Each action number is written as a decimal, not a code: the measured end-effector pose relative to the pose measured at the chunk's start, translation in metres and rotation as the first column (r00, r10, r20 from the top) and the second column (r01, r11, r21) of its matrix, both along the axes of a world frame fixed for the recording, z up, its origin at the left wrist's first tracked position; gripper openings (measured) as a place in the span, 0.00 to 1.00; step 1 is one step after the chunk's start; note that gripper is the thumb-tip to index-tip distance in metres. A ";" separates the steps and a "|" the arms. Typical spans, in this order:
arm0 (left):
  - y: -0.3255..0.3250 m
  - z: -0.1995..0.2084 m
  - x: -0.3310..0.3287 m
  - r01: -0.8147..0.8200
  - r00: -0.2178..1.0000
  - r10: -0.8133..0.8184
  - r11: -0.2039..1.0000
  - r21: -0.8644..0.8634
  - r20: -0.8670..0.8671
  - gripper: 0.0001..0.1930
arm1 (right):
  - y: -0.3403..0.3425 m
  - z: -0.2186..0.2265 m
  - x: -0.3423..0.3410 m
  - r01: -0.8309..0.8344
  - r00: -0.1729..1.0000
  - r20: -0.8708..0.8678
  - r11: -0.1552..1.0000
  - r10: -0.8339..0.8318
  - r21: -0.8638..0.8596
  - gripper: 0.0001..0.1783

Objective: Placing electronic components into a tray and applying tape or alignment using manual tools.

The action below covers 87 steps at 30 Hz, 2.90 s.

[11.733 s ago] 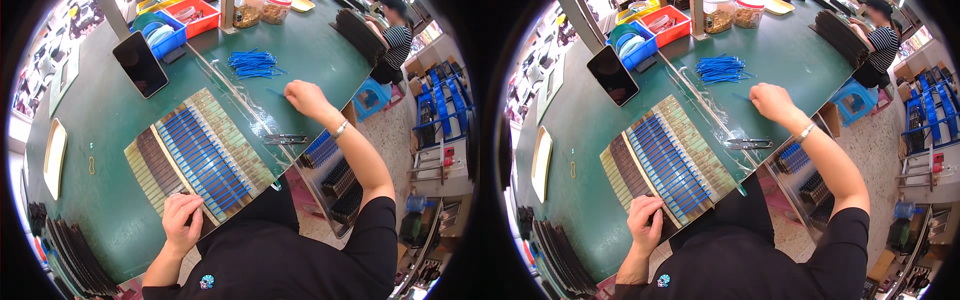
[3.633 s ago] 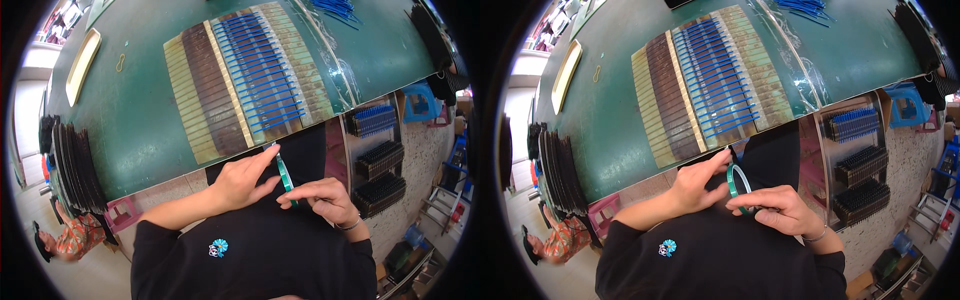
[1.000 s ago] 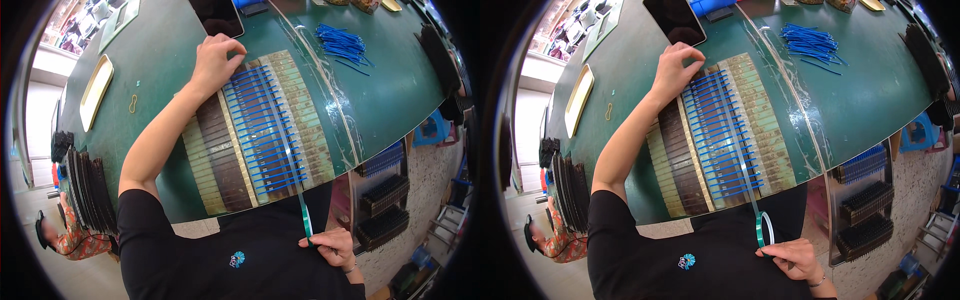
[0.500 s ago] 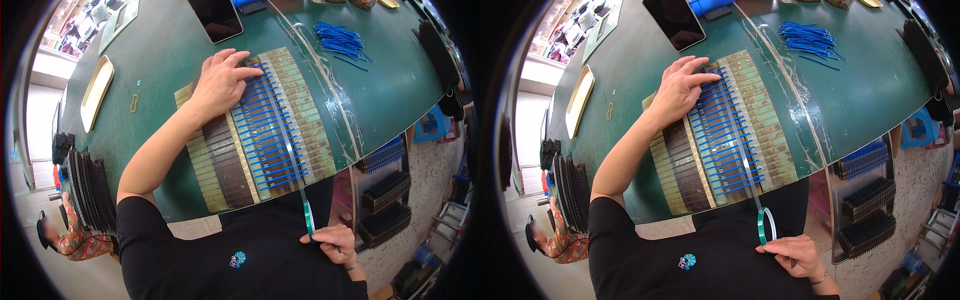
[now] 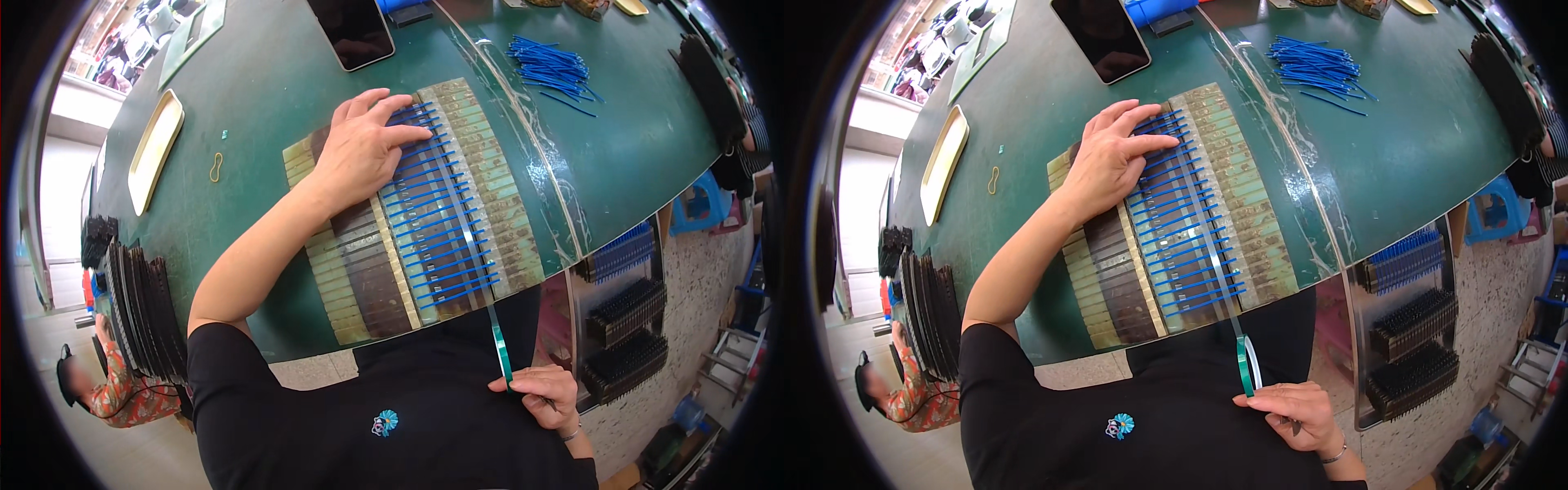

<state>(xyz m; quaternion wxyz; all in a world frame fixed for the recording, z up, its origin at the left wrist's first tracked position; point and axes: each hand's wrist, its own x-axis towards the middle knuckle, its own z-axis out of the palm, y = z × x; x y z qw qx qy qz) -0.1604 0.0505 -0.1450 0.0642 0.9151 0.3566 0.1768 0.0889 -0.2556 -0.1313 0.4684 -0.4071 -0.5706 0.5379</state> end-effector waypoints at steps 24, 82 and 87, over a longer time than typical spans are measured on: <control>-0.010 -0.006 0.011 -0.033 0.979 0.052 0.994 -0.100 0.196 0.02 | 0.002 -0.002 -0.001 -0.027 1.000 0.001 1.000 0.027 0.011 0.16; -0.050 -0.001 0.008 0.033 0.993 -0.027 0.998 -0.053 0.115 0.08 | 0.000 -0.008 -0.003 -0.038 0.999 0.006 0.999 0.038 0.039 0.20; -0.052 -0.001 0.010 0.007 0.991 0.002 0.998 -0.068 0.136 0.10 | 0.001 -0.006 -0.002 -0.038 0.999 0.009 0.999 0.038 0.020 0.20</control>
